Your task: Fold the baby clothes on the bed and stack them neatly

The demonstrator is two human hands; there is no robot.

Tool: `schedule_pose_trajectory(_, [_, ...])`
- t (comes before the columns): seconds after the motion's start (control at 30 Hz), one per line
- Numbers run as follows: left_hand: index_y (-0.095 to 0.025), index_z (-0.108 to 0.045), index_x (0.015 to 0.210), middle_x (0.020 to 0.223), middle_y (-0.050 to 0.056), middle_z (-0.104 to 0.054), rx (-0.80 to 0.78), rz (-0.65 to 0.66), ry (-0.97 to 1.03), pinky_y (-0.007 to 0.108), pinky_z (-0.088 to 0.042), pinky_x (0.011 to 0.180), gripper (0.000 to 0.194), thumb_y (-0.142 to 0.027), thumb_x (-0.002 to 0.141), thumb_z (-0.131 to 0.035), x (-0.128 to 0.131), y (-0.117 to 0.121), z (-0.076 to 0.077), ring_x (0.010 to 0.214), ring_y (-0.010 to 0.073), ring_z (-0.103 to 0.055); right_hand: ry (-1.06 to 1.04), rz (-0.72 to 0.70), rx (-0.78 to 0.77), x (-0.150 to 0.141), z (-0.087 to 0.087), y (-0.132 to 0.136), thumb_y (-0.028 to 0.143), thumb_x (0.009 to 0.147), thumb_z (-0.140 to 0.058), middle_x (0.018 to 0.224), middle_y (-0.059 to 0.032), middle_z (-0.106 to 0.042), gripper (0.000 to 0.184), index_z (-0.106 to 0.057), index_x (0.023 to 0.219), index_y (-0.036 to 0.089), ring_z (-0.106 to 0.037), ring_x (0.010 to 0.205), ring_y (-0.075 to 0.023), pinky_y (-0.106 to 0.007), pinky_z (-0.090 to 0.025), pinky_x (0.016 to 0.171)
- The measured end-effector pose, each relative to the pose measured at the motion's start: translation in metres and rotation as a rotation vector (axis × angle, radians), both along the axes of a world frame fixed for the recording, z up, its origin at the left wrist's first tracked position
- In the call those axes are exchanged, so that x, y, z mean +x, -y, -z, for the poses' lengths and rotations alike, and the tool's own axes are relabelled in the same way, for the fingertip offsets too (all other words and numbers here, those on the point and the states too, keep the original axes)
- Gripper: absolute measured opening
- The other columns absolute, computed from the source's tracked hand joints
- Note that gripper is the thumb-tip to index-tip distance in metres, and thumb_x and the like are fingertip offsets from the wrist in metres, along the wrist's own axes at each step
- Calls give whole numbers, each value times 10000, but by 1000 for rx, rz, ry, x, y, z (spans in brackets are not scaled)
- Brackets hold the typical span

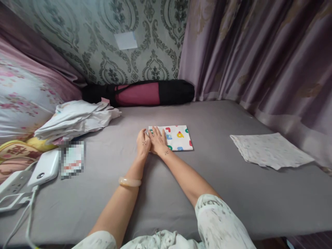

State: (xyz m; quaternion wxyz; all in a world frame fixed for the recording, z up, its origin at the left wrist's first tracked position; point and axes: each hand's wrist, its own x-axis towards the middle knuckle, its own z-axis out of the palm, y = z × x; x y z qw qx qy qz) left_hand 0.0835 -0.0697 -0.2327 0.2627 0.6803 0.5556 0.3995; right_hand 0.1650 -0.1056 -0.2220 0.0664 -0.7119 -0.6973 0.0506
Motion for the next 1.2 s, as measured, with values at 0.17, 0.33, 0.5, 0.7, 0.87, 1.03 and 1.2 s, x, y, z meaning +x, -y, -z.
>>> schedule_pose_trajectory(0.17, [-129,-576,1189,1204,149,-647,27,10,36,386,-404,1063,354,-213,928,-353,0,0,2,1189,230,-571,-15,-5,-32,-3,8,1,322,885,-493,1626,-118,-117,731,-231,1543,140,-60,1491,-286,-534,-58,1181])
schedule_pose_trajectory(0.33, [-135,-584,1159,1161,151,-657,48,54,29,401,-423,1041,338,-201,917,-357,1,1,4,1153,238,-589,-43,-5,-26,-2,8,2,284,868,-533,1627,-110,-116,745,-240,1542,163,-49,1493,-278,-524,-34,1186])
schedule_pose_trajectory(0.5, [-164,-587,1129,1126,126,-667,71,75,37,399,-445,1016,327,-163,886,-368,1,-1,7,1118,231,-602,-258,-20,-10,12,3,-2,323,953,-387,1618,-117,-160,635,-231,1541,141,-97,1491,-226,-473,-102,1194])
schedule_pose_trajectory(0.7, [-174,-582,1119,1121,123,-666,153,185,-56,419,-448,1014,358,-97,848,-361,8,0,13,1111,227,-609,-194,104,86,55,-3,18,374,1002,-262,1602,-128,-220,576,-306,1514,114,-126,1485,-238,-463,-50,1195])
schedule_pose_trajectory(0.87, [-187,-533,1236,1345,128,-577,155,281,-291,463,-312,1137,448,-61,844,-356,13,11,14,1341,225,-449,-71,103,51,67,5,36,415,1003,-260,1605,-101,-223,570,-333,1508,161,-138,1481,-248,-488,-46,1187])
schedule_pose_trajectory(1.03, [-185,-468,1332,1464,122,-477,104,348,-473,493,-237,1171,474,-99,884,-341,11,16,16,1414,228,-351,-29,124,45,63,13,35,443,998,-260,1604,-84,-235,579,-331,1511,183,-162,1475,-237,-480,-53,1186])
schedule_pose_trajectory(1.2, [-176,-476,1339,1472,137,-466,160,350,-551,492,-224,1174,428,-174,939,-323,12,22,11,1417,235,-346,-88,107,17,68,11,33,440,1005,-226,1605,-81,-229,580,-318,1517,184,-151,1479,-226,-478,-59,1186])
